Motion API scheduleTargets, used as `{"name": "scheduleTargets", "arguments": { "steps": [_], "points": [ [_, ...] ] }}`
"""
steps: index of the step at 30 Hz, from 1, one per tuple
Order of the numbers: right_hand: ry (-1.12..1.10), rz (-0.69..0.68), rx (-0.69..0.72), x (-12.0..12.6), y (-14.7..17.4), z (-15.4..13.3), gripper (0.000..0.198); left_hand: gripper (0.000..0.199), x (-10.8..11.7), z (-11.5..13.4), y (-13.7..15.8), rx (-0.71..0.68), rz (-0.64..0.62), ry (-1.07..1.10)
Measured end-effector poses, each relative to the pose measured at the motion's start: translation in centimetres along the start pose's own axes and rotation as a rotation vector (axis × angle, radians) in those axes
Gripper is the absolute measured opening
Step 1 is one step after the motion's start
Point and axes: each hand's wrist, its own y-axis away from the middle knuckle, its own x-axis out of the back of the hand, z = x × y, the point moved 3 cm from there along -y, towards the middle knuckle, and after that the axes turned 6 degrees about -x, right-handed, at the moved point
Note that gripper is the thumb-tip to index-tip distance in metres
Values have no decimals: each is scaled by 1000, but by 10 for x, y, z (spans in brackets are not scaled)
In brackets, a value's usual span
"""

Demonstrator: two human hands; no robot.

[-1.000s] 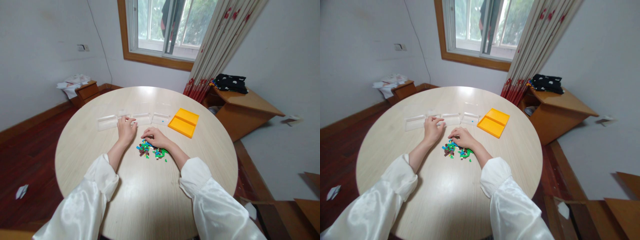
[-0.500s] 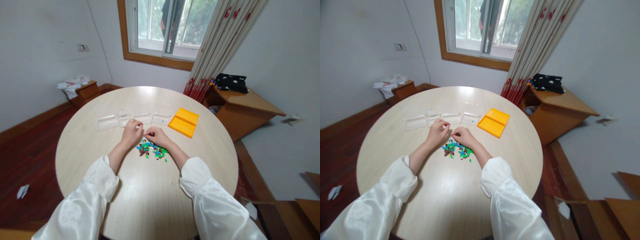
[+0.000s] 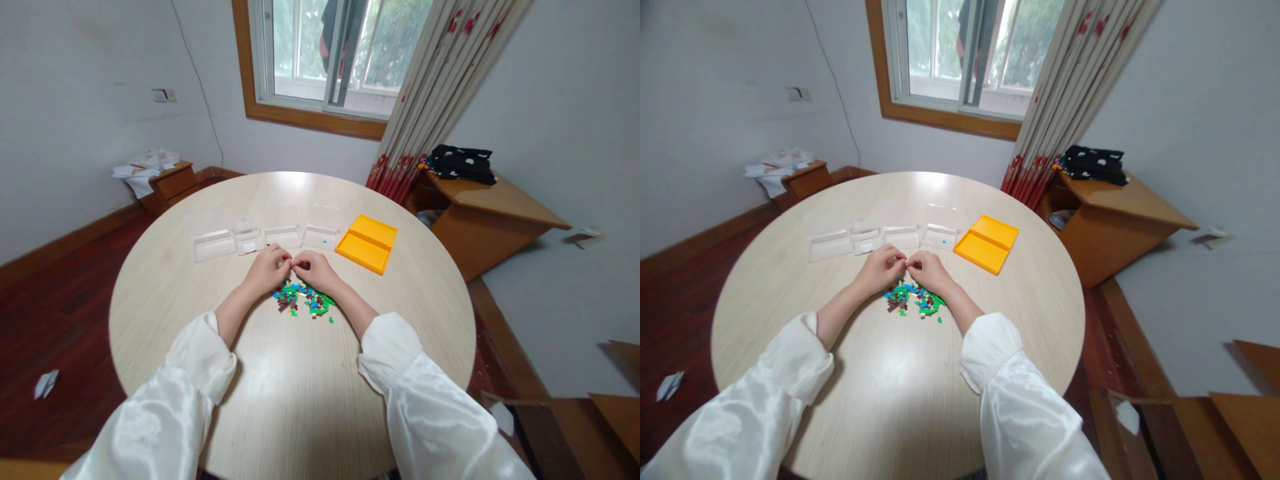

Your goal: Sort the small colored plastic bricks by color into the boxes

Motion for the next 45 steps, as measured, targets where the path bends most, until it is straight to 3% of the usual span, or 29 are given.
{"name": "scheduleTargets", "arguments": {
  "steps": [16,29,41,45],
  "points": [
    [-125,-7,-71,0,1,1,20,18,-3,-4,0,31,-40,-31],
    [-194,117,-50,5,0,4,19,15,-3,-4,0,6,-74,-2],
    [-239,149,-69,7,1,-1,22,13,-1,-2,0,4,2,4],
    [-247,165,-78,7,0,1,26,10,2,-3,0,29,79,-21]
  ]
}}
